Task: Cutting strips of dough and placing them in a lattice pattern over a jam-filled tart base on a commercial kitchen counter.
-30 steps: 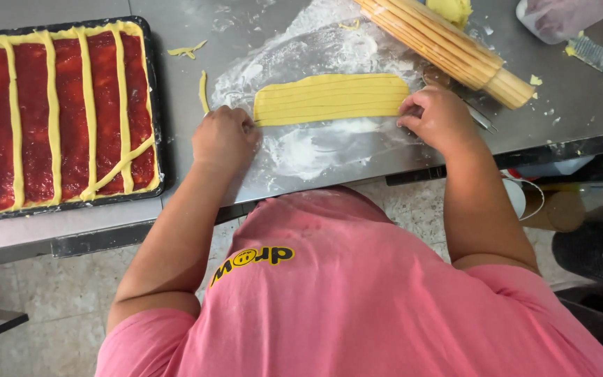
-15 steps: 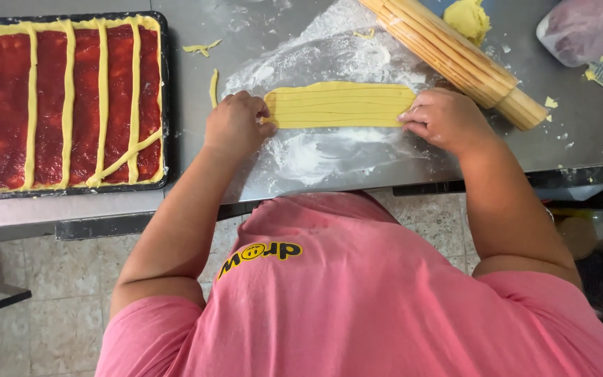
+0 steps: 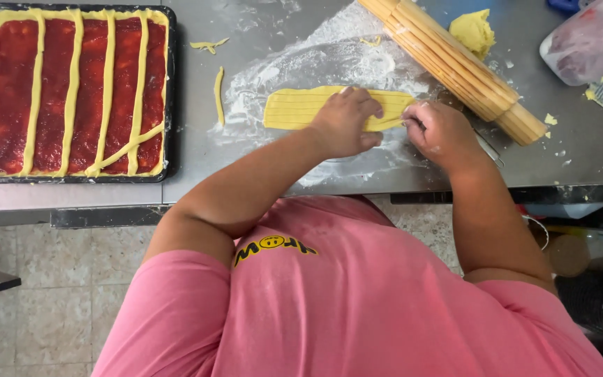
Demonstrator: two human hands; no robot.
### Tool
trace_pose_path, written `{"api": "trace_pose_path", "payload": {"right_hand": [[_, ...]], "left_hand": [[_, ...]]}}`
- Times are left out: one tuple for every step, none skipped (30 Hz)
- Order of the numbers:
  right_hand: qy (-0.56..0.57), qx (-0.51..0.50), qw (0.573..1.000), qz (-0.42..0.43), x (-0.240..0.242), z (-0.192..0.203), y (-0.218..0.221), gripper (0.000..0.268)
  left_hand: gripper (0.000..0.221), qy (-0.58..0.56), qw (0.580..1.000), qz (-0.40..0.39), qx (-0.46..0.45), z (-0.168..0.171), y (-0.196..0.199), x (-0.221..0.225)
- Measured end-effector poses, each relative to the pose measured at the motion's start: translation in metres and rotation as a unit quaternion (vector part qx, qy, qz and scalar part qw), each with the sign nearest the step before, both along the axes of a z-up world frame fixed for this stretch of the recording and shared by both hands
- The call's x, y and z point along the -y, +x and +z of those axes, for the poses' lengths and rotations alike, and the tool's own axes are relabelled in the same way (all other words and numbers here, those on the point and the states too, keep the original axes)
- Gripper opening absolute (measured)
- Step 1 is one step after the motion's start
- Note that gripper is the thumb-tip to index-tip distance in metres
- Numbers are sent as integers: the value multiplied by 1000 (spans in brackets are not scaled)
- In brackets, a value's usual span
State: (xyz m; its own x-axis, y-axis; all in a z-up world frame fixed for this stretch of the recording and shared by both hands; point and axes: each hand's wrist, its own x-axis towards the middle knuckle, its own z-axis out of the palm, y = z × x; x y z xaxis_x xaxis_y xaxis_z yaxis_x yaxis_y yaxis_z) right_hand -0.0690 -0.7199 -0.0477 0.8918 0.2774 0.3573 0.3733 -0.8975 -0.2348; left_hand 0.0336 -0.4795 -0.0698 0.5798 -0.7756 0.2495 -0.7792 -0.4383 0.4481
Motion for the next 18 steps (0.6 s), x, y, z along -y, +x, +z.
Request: {"api": "trace_pose_path", "payload": {"right_hand": [[0, 1, 1000, 1, -1, -2, 0, 13], [25, -28, 999, -22, -2, -5, -1, 15], [51, -56, 996, -48, -3, -7, -1, 18], [51, -54, 996, -48, -8, -5, -3, 18], [118, -124, 982, -82, -12, -2, -7, 22], [183, -191, 957, -115, -17, 0, -10, 26], [185, -190, 957, -118, -22, 10, -10, 26], [241, -261, 925, -134, -26, 20, -11, 31], [294, -331, 885, -146, -31, 30, -12, 36], [295, -330, 885, -146, -31, 30, -12, 36], [313, -366, 865, -141, -30, 32, -11, 47], [331, -401, 844, -134, -29, 33, -10, 58], [330, -399, 845, -134, -27, 34, -9, 58], [331, -411, 841, -119, -26, 35, -7, 65], [330, -425, 836, -104, -25, 35, -7, 73], [329, -425, 837, -103, -31, 46, -5, 73], [308, -424, 849, -65, -36, 57, -3, 51], [286, -422, 860, -27, -42, 69, -1, 32]], "left_hand": [[51, 0, 1000, 1, 1, 3, -1, 5], [44, 24, 1000, -6, 18, 6, -2, 11], [37, 49, 998, -14, 37, 9, -2, 17], [37, 49, 998, -15, 39, 5, 0, 19], [31, 57, 998, -16, 35, 2, 1, 22], [25, 65, 997, -17, 32, -2, 3, 25], [25, 66, 997, -21, 33, 0, 4, 24], [22, 62, 998, -28, 9, 2, 5, 23], [19, 58, 998, -34, -17, 4, 5, 22], [19, 59, 998, -35, -17, 3, 7, 21], [19, 65, 995, -62, -33, 3, 10, 21], [19, 72, 992, -89, -49, 4, 13, 21], [19, 71, 992, -90, -47, 3, 16, 22], [18, 80, 989, -112, -60, 2, 19, 23], [17, 88, 984, -133, -75, 0, 20, 23], [17, 87, 984, -133, -75, 11, 21, 20], [24, 92, 978, -141, -123, 23, 21, 17], [31, 96, 969, -149, -170, 34, 22, 14]]}}
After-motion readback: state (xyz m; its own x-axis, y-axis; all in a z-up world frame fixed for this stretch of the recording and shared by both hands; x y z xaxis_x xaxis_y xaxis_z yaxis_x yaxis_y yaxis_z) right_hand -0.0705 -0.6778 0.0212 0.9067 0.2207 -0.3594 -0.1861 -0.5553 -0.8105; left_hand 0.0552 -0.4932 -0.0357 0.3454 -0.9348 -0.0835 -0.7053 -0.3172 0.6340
